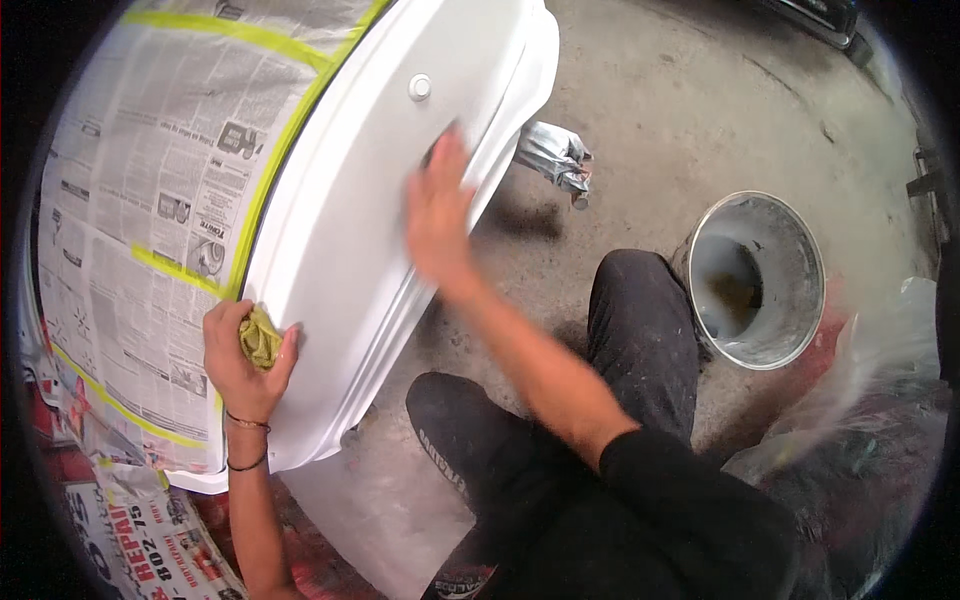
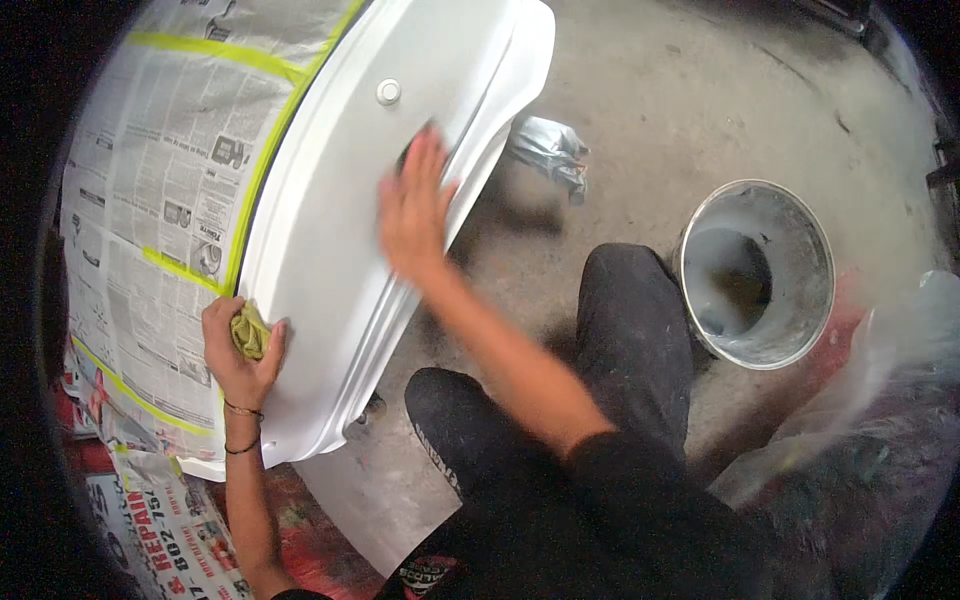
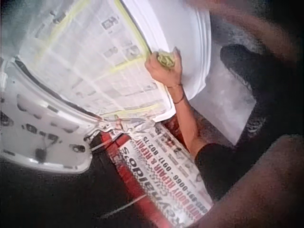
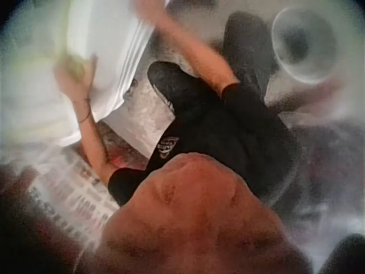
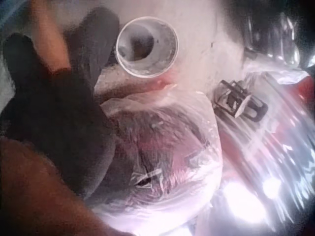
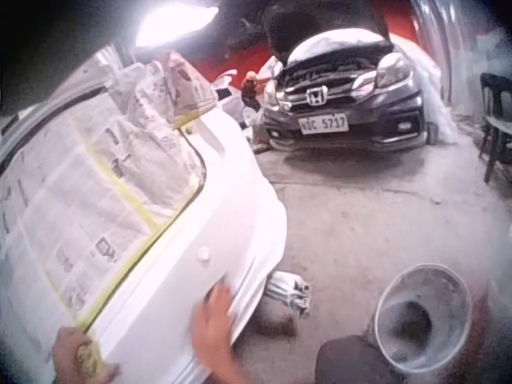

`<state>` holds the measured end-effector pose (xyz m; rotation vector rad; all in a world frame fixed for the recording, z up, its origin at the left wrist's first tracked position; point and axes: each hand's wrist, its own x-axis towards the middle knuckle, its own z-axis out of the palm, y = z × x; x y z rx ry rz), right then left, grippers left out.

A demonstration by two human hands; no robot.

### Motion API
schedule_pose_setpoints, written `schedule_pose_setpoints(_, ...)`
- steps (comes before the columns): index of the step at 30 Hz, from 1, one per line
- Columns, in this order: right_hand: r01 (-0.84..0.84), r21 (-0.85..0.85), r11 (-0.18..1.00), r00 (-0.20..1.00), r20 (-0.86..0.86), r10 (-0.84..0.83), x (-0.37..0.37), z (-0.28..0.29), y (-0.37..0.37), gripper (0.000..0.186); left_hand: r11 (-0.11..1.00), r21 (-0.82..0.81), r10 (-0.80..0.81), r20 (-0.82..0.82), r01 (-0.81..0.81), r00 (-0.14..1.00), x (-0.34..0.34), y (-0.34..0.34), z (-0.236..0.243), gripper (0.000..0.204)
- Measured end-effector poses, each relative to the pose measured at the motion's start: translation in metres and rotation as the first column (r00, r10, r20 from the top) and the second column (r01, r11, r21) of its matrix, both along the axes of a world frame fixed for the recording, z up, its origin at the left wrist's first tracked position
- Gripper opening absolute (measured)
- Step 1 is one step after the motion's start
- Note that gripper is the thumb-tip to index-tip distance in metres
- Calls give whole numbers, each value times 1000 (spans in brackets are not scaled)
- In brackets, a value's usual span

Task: The person wipes the white car bumper with a yellow cloth and then wet sands the surface using a sanding block, dipping the block into a bucket of water repeatedly.

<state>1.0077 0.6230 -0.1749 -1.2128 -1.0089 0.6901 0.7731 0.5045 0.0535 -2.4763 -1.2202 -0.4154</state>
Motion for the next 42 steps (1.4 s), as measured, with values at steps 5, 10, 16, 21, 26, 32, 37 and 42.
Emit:
schedule_pose_setpoints(5, -72, -53, 996, 987, 142, 79, 5, -2, -26, 84, 1000, 19, 0, -36, 0, 999, 5, -5, 3, 61)
schedule_pose_setpoints(10, 85, -179, 980, 995, -33, -92, 143, -25, 96, 87, 1000, -6, -7, 1, 7, 1000, 15, 6, -7, 61)
schedule_pose_setpoints(16, 9, -157, 988, 999, -51, -17, 59, -28, 39, 88, 998, -2, 56, -35, -56, 998, 2, -8, -2, 60)
schedule_pose_setpoints(21, -59, -197, 979, 939, -344, -12, 202, -57, 150, 83, 1000, 4, 24, -22, -24, 999, 15, 9, -12, 60)
schedule_pose_setpoints(26, 45, -133, 990, 988, -140, -64, 119, -58, 98, 84, 999, 8, 44, -65, -43, 997, 6, 3, -5, 60)
schedule_pose_setpoints(32, 6, -147, 989, 995, -102, -22, 49, -24, 19, 83, 998, 0, 62, -52, -62, 997, 2, 4, -7, 64)
schedule_pose_setpoints(37, 82, -94, 992, 977, -190, -99, 178, -81, 137, 75, 998, -14, 56, -32, -57, 998, 8, 17, -18, 66)
schedule_pose_setpoints(42, -243, -167, 955, 839, -531, 121, 184, -70, 94, 70, 989, 2, 149, -83, -149, 985, -11, -1, -7, 63)
